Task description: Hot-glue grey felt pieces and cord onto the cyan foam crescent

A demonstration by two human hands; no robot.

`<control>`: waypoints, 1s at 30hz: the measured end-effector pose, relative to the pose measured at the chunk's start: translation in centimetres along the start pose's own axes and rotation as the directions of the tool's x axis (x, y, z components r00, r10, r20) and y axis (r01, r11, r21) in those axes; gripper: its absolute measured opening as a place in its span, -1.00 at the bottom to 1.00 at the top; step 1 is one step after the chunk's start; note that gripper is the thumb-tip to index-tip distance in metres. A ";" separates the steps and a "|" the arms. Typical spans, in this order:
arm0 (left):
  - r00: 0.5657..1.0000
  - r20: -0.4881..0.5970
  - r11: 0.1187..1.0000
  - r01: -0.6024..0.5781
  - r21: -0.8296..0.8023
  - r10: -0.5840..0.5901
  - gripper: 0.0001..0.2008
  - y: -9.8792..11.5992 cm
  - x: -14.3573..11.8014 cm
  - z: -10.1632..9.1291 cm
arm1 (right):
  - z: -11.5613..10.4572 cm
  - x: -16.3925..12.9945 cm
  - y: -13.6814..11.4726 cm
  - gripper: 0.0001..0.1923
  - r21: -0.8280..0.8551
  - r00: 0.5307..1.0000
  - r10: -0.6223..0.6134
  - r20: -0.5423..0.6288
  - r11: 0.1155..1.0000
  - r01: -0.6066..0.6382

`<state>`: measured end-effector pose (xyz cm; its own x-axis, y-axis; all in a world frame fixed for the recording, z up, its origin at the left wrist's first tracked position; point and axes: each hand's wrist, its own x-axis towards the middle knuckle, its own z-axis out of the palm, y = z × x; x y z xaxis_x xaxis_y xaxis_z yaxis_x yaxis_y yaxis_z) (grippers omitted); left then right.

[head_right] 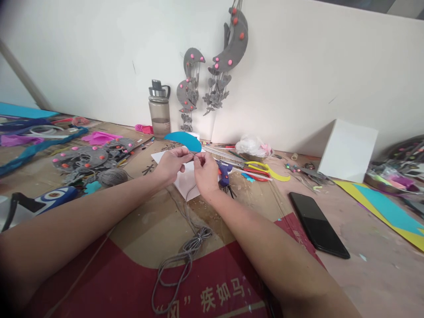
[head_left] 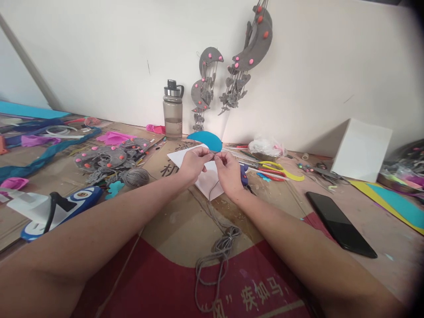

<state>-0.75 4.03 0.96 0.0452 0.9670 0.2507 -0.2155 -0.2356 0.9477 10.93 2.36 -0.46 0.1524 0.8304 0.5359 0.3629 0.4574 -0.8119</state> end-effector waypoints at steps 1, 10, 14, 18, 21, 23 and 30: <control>1.000 0.009 1.000 0.013 0.004 -0.013 -0.81 0.1 0.0 0.0 | 0.0 0.0 0.0 -0.87 -0.005 1.000 0.000 0.003 1.000 0.000; 0.995 0.086 0.985 0.056 -0.166 -0.042 -0.83 0.4 -0.1 0.1 | -0.1 0.0 0.3 -0.87 -0.045 1.000 -0.024 0.003 0.999 0.024; 0.995 0.100 0.993 -0.010 -0.121 0.022 -0.84 0.3 0.1 0.0 | -0.1 0.2 0.2 -0.88 -0.039 1.000 -0.019 0.001 0.999 0.019; 0.998 0.063 0.991 -0.006 -0.133 0.015 -0.81 -0.3 0.5 -0.2 | 0.0 0.1 0.1 -0.88 -0.077 0.999 -0.031 0.017 0.997 0.032; 0.999 0.027 0.982 0.042 -0.183 -0.037 -0.83 -0.9 0.8 -0.6 | -0.4 0.2 -0.1 -0.84 -0.163 0.996 -0.029 0.089 0.986 0.043; 0.996 -0.021 0.973 0.075 -0.219 -0.082 -0.84 -1.3 1.0 -0.8 | -1.2 0.7 -0.4 -0.76 -0.277 0.982 -0.028 0.185 0.958 0.080; 0.981 -0.074 0.956 0.153 -0.249 -0.177 -0.91 -2.4 1.6 -1.2 | -6.7 3.6 -2.0 -0.61 -0.762 0.974 -0.072 0.215 0.612 0.213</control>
<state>-1.34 6.22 -1.15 0.0100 0.9979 0.0639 -0.4417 -0.0529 0.8956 16.89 2.34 4.65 -0.0755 0.8442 0.5306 0.9547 0.2147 -0.2058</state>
